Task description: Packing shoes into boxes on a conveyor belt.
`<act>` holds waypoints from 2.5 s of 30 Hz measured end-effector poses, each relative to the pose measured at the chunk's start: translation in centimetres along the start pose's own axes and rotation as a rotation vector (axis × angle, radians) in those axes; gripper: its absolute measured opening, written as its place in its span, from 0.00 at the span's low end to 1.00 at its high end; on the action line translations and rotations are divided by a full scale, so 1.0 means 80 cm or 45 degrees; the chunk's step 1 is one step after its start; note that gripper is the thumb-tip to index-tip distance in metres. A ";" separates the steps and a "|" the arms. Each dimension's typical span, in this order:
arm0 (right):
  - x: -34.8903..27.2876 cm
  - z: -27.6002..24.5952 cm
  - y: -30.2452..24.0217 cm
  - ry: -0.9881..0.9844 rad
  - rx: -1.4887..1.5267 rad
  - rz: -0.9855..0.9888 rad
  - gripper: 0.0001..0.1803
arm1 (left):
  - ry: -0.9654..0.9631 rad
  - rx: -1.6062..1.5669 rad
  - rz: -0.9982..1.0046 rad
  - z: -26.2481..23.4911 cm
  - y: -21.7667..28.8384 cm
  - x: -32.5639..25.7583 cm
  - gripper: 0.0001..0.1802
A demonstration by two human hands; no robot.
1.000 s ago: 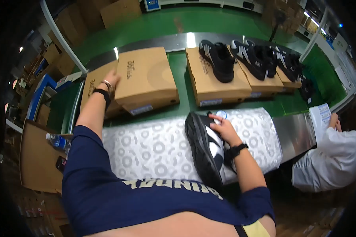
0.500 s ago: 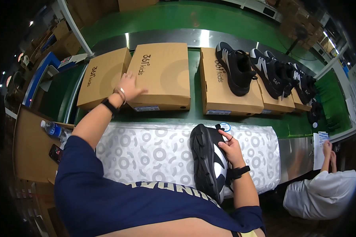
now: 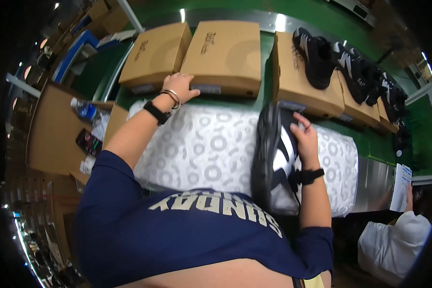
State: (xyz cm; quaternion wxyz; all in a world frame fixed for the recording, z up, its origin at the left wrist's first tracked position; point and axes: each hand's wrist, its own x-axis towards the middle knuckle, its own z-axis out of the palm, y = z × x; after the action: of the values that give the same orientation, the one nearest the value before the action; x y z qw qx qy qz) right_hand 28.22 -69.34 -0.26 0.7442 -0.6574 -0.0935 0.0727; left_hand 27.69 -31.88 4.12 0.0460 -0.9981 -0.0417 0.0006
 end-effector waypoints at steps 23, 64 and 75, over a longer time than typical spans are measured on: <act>-0.003 0.105 -0.056 -0.125 -0.771 -0.376 0.33 | 0.403 -0.683 -0.237 -0.007 -0.009 -0.228 0.27; -0.169 -0.118 -0.036 0.902 -1.232 -0.032 0.08 | -0.068 -0.358 0.854 -0.015 0.215 -0.119 0.31; -0.180 -0.170 0.003 1.018 -1.893 0.429 0.13 | -0.049 -0.436 0.825 -0.011 0.216 -0.118 0.29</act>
State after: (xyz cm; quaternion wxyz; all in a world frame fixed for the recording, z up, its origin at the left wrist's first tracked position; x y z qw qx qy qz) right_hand 17.43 -85.75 -2.77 0.0768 -0.9554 0.2513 -0.1350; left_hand 19.70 -49.90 3.38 -0.1251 -0.9526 0.2761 0.0268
